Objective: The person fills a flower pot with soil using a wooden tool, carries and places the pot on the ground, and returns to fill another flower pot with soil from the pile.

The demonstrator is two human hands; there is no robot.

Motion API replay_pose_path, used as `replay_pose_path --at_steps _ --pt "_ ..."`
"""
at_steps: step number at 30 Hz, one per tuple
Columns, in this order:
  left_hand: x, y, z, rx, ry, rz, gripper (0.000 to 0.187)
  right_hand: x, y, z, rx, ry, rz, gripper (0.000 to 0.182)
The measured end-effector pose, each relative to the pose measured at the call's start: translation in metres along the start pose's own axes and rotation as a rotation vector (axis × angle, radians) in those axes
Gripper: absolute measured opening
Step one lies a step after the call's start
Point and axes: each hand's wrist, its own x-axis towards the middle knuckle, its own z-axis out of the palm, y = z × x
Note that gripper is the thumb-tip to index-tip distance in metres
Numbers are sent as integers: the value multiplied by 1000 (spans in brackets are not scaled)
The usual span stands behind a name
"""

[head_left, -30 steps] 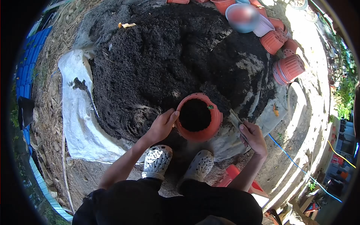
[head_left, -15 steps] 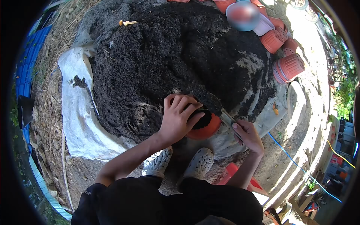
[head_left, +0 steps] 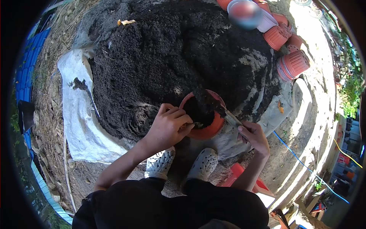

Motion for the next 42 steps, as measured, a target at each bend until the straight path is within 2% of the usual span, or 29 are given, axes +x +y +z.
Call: replay_pose_path --at_steps 3,6,8,11,14,16,18,20,22,23,25,26,28,30,32,33,35,39,40,42 --pt "-1 -3 -6 36 -47 -2 10 -2 5 -5 0 26 -46 24" --pt "1 -2 -10 40 -50 -5 10 -6 5 -7 16 88 -11 29" --pt "3 0 -13 24 -41 -15 11 -8 2 -9 -25 103 -69 35" --pt "4 2 -20 -35 -52 -23 11 -10 2 -15 -74 48 -71 38" --pt "7 3 -38 -193 -118 -64 11 -11 7 -18 -108 26 -102 39" --pt "12 4 -59 -647 -175 -273 18 -10 9 -17 -100 32 -108 38" --pt "7 -6 -85 -883 85 -327 27 -8 9 -14 -94 39 -113 38" --pt "10 -58 -107 -1312 530 15 37 -4 9 -8 -35 106 -138 32" --pt "12 -52 -138 -1584 999 -189 45 2 13 -7 -32 130 -99 27" --pt "10 -58 -141 -1582 1000 -185 45 6 13 -6 -28 157 -63 24" --pt "6 -73 -135 -1302 1021 -600 34 16 8 -1 2 205 -94 22" --pt "4 -76 -122 -1303 1023 -598 34 21 5 2 33 254 -118 22" --pt "1 -73 -88 -1039 699 -793 39 34 -5 5 -28 321 -138 21" --pt "7 -62 -62 -875 530 -791 37 44 -11 9 -88 394 -153 21" --pt "18 -68 -30 -749 454 -638 24 50 -16 10 -141 438 -153 20" --pt "30 -65 -25 -752 454 -637 24 51 -19 13 -144 439 -153 20" --pt "61 -63 -19 -199 281 -333 17 51 -27 18 -134 437 -141 20" --pt "135 -98 8 428 283 79 10 55 -16 22 -111 423 -171 21" --pt "152 -103 11 426 285 84 10 55 -13 24 -103 428 -161 21" --pt "178 -108 14 794 0 79 10 53 -13 26 -94 442 -151 22"
